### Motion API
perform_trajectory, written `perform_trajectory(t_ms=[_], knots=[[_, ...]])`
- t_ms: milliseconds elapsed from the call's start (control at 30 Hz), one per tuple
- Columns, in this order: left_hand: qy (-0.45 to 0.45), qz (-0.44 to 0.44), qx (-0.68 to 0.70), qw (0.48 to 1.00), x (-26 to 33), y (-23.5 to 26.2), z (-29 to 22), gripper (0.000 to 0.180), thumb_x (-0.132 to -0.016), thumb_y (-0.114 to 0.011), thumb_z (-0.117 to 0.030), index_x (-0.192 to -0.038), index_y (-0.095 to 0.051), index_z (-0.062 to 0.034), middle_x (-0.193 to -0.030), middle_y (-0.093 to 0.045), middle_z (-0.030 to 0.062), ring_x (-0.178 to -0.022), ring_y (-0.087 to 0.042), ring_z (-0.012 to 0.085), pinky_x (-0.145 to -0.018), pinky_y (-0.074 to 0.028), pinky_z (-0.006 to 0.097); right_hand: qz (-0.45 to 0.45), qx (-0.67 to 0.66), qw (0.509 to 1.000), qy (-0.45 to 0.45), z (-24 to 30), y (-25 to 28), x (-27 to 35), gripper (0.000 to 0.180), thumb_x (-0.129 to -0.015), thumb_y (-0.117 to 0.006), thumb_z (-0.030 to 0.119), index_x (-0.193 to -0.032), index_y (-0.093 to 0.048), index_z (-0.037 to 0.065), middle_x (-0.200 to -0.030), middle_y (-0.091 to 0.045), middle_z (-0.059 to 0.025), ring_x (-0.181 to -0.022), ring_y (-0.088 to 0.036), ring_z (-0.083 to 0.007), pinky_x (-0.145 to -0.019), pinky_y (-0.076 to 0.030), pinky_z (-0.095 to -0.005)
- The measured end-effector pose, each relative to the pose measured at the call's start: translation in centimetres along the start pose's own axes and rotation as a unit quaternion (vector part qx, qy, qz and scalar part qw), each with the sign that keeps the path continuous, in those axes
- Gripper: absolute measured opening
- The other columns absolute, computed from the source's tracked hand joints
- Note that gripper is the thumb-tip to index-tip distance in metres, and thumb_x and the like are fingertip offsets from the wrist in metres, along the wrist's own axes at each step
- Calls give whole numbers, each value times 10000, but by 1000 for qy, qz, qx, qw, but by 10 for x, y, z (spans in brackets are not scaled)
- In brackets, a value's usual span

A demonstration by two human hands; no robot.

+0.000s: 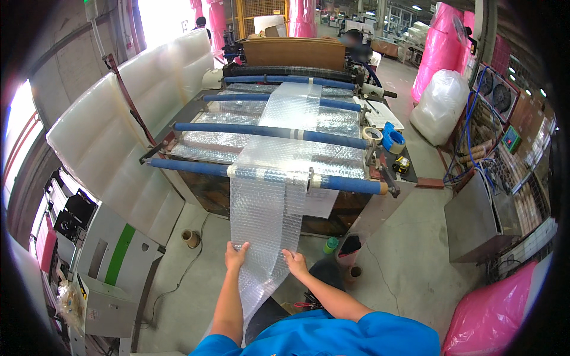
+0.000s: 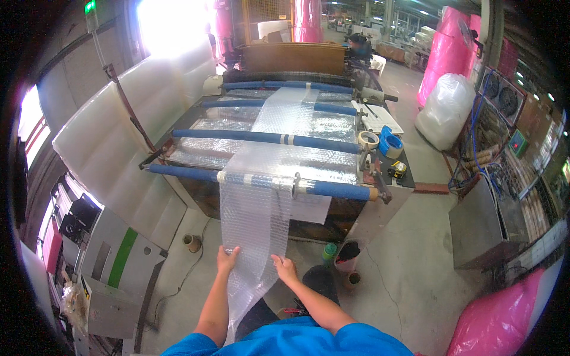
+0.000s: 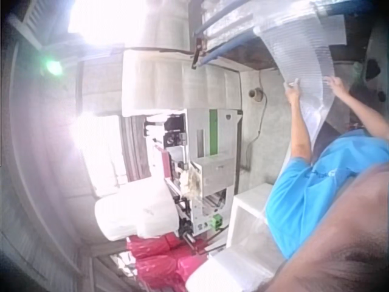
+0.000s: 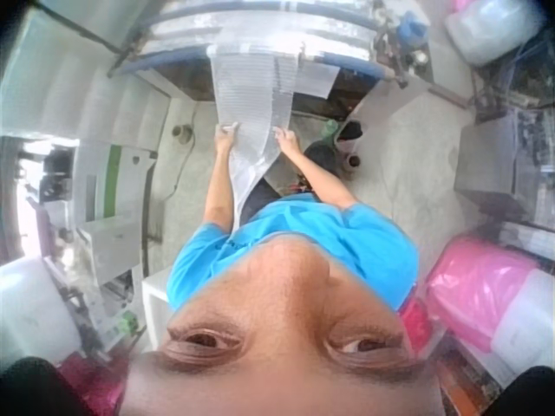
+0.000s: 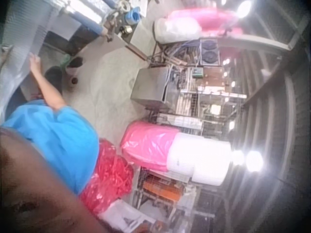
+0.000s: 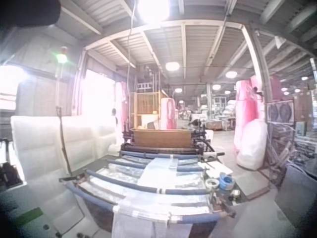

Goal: The person handles a long sheet of bubble wrap, pulling it from a roll and smoothing it out with both hands. They repeatedly adjust and align the bubble wrap as it feeds through a machine with rollers.

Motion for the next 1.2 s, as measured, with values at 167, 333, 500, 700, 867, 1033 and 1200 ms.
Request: perform_trajectory(t_ms=[167,333,500,700,867,1033,1200], knots=[[-35,-22,10,999,-6,-12,29,587,-633,-675,-448,-995,-470,-34,-932,-579,173,-876,-555,326,-740,-428,392,24,23,999,-13,-6,-4,10,391,-806,-541,377,-743,-601,-4,-593,-554,-30,-528,-507,-96,-506,-409,-244],[-57,-7,39,998,-18,4,-20,562,-662,-658,-431,-1016,-468,-39,-965,-573,169,-900,-547,324,-756,-420,390,0,-29,1000,6,30,8,-13,407,-807,-533,383,-723,-594,-11,-578,-552,-35,-518,-512,-100,-502,-413,-243],[-132,-24,60,989,-54,14,-59,527,-675,-647,-411,-1015,-473,-48,-936,-589,156,-888,-557,318,-750,-422,385,-2,-50,996,73,92,31,-55,417,-801,-540,385,-692,-579,-15,-561,-538,-36,-513,-505,-96,-484,-398,-236],[-117,-24,73,990,-63,42,-127,600,-624,-670,-467,-1028,-479,-68,-933,-593,149,-893,-557,306,-746,-425,374,-78,-81,991,78,145,47,-84,422,-798,-545,388,-622,-536,5,-534,-512,-27,-487,-471,-88,-457,-366,-237],[-46,0,84,995,-56,47,-104,746,-546,-707,-523,-1056,-470,-33,-942,-585,165,-895,-559,270,-760,-429,350,-102,-76,988,83,154,41,-65,402,-802,-544,379,-625,-543,18,-517,-496,-16,-467,-449,-88,-447,-350,-244],[-18,110,78,991,2,29,-21,811,-543,-719,-506,-1100,-433,11,-1002,-566,170,-943,-547,264,-804,-423,340,-27,-28,999,3,65,6,7,353,-805,-546,352,-710,-591,15,-518,-513,-18,-461,-475,-92,-451,-377,-243],[-37,-2,-2,999,44,101,-35,645,-580,-720,-431,-1049,-475,-63,-920,-598,163,-876,-575,281,-759,-439,352,79,-165,981,-68,88,1,63,372,-820,-528,373,-666,-558,36,-552,-509,-8,-496,-478,-79,-467,-390,-225]])
Point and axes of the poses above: each hand's wrist, its own x-axis away from the middle knuckle, its own y-axis out of the back of the hand, z = x × y, the point moved 3 cm from there along -x, towards the middle knuckle
